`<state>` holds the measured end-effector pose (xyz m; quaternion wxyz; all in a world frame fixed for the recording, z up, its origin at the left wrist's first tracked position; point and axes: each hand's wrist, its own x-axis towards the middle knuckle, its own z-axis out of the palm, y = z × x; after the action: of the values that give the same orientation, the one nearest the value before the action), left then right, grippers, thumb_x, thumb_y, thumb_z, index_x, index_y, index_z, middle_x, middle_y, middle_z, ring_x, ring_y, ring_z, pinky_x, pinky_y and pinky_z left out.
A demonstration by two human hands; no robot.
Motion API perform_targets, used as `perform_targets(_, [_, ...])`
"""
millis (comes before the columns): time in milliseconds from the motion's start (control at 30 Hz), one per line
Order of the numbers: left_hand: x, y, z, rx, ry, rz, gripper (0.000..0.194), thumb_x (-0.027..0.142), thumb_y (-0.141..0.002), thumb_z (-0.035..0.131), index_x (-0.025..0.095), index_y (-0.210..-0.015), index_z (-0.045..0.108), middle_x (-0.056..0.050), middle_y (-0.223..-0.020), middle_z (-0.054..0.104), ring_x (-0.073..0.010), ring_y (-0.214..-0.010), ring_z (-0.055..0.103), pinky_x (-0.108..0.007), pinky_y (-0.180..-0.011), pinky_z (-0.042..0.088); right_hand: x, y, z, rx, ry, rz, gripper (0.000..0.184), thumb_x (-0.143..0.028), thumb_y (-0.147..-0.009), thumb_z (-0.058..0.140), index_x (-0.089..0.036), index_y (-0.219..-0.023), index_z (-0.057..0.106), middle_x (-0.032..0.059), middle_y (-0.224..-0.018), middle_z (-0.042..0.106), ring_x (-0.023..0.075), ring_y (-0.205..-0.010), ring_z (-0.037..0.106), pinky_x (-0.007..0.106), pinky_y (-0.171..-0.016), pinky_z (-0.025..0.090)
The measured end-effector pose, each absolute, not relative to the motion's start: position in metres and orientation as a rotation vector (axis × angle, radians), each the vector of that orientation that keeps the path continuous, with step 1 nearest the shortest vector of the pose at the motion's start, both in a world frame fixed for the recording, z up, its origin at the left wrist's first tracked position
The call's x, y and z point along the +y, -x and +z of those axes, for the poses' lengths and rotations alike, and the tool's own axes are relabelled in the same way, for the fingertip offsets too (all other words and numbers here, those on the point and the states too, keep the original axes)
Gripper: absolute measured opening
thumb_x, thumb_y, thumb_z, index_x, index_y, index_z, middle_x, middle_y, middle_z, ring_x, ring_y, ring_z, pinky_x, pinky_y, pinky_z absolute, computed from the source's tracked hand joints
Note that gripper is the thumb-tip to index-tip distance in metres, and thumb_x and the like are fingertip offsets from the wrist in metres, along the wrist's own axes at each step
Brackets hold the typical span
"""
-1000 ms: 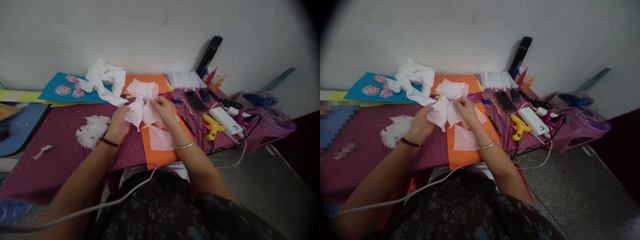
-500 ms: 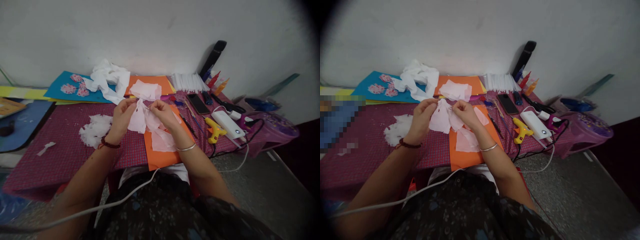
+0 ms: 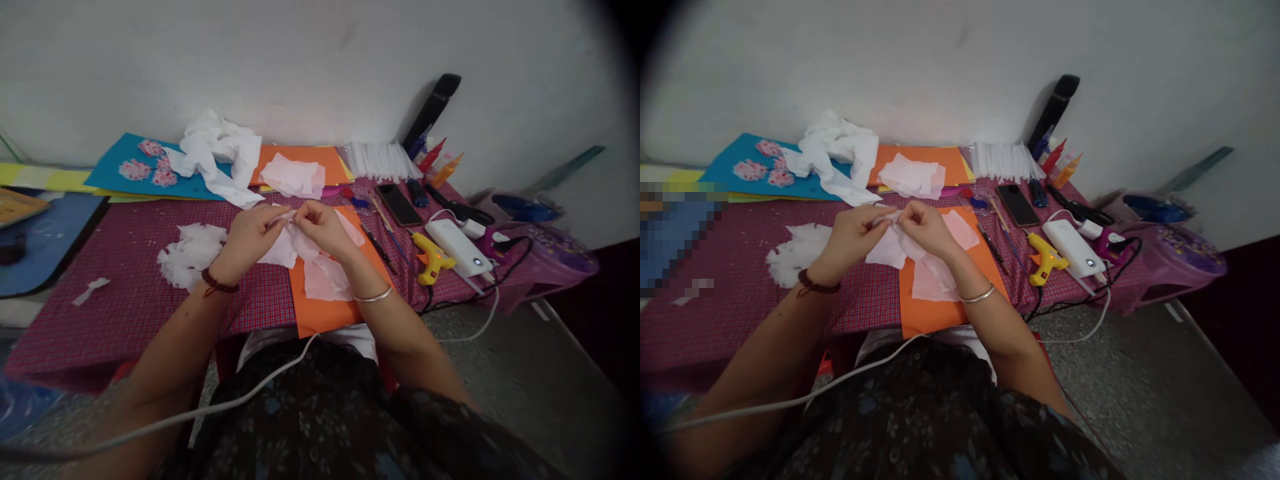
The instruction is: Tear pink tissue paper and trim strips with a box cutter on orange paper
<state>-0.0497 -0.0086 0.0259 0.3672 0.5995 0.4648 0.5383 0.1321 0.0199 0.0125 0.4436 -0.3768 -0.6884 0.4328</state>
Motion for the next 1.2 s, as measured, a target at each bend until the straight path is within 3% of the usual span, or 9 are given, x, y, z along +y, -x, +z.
perform_targets(133, [-0.006, 0.052, 0.022, 1.299, -1.634, 1.488, 0.015, 0.016, -0.082, 0.077, 0.023, -0.068, 0.075, 0.000, -0.068, 0.061, -0.0192, -0.072, 0.051, -0.027, -0.070, 0.039, 0.020, -0.133, 0.011, -1.682, 0.918, 1.035, 0.010, -0.023, -0.082, 0.058, -0.022, -0.074, 0.052, -0.0018, -0.076, 0.057, 0.0137, -0.075, 0.052, 0.030, -0.073, 0.042])
perform_targets(300, [-0.001, 0.051, 0.023, 1.223, -1.309, 1.648, 0.006, 0.017, -0.084, 0.074, 0.022, -0.081, 0.076, 0.003, -0.062, 0.052, -0.0128, -0.057, 0.040, -0.026, -0.056, 0.030, 0.023, -0.135, 0.010, -1.553, 0.965, 1.011, 0.013, -0.020, -0.081, 0.057, -0.023, -0.071, 0.049, -0.0036, -0.069, 0.050, 0.0124, -0.066, 0.044, 0.030, -0.064, 0.037])
perform_targets(433, [0.000, 0.050, 0.026, 1.054, -1.159, 1.682, 0.040, 0.005, -0.071, 0.076, 0.025, -0.106, 0.074, 0.006, -0.061, 0.046, -0.0110, -0.053, 0.039, -0.025, -0.055, 0.032, 0.031, -0.136, 0.006, -1.529, 1.064, 0.937, 0.020, -0.017, -0.085, 0.057, -0.023, -0.069, 0.047, -0.0037, -0.067, 0.046, 0.0126, -0.065, 0.043, 0.030, -0.063, 0.037])
perform_targets(533, [-0.004, 0.050, 0.030, 1.008, -1.152, 1.694, 0.049, 0.006, -0.070, 0.075, 0.030, -0.113, 0.071, 0.005, -0.067, 0.056, -0.0121, -0.058, 0.046, -0.027, -0.057, 0.036, 0.033, -0.139, 0.005, -1.566, 1.125, 0.910, 0.021, -0.022, -0.091, 0.059, -0.023, -0.073, 0.050, -0.0013, -0.072, 0.053, 0.0144, -0.070, 0.049, 0.031, -0.067, 0.041])
perform_targets(633, [-0.010, 0.050, 0.034, 0.954, -1.183, 1.717, 0.049, 0.008, -0.074, 0.076, 0.032, -0.115, 0.071, 0.005, -0.073, 0.061, -0.0121, -0.063, 0.050, -0.028, -0.061, 0.037, 0.028, -0.140, 0.009, -1.651, 1.044, 0.949, 0.015, -0.039, -0.096, 0.063, -0.024, -0.099, 0.063, 0.0054, -0.099, 0.069, 0.0200, -0.093, 0.062, 0.034, -0.079, 0.050])
perform_targets(767, [-0.013, 0.047, 0.037, 0.912, -1.184, 1.716, 0.046, 0.004, -0.076, 0.074, 0.028, -0.114, 0.071, 0.006, -0.073, 0.060, -0.0098, -0.063, 0.048, -0.025, -0.061, 0.036, 0.019, -0.137, 0.011, -1.918, 0.866, 0.910, 0.059, -0.045, -0.083, 0.081, -0.028, -0.135, 0.059, 0.0082, -0.140, 0.065, 0.0276, -0.128, 0.059, 0.040, -0.097, 0.051])
perform_targets(833, [-0.011, 0.045, 0.035, 0.891, -1.178, 1.727, 0.044, 0.003, -0.077, 0.075, 0.028, -0.113, 0.072, 0.006, -0.071, 0.059, -0.0097, -0.062, 0.049, -0.024, -0.061, 0.037, 0.018, -0.134, 0.008, -2.001, 0.908, 0.888, 0.046, -0.036, -0.083, 0.079, -0.025, -0.125, 0.065, 0.0078, -0.128, 0.071, 0.0271, -0.118, 0.064, 0.039, -0.095, 0.051])
perform_targets(933, [-0.005, 0.046, 0.029, 0.919, -1.117, 1.735, 0.042, 0.009, -0.078, 0.080, 0.028, -0.114, 0.070, 0.005, -0.074, 0.062, -0.0114, -0.064, 0.055, -0.024, -0.061, 0.042, 0.021, -0.130, 0.000, -1.966, 1.089, 0.806, 0.004, -0.025, -0.088, 0.067, -0.022, -0.091, 0.066, 0.0039, -0.092, 0.072, 0.0219, -0.088, 0.064, 0.036, -0.081, 0.047])
perform_targets(1200, [-0.006, 0.054, 0.014, 1.183, -1.200, 1.141, 0.015, 0.019, -0.073, 0.090, 0.014, -0.079, 0.078, -0.007, -0.076, 0.075, -0.0176, -0.066, 0.065, -0.025, -0.058, 0.046, 0.029, -0.131, -0.001, -1.766, 1.134, 0.731, 0.008, -0.023, -0.088, 0.061, -0.023, -0.080, 0.059, 0.0000, -0.080, 0.065, 0.0171, -0.075, 0.056, 0.032, -0.071, 0.039])
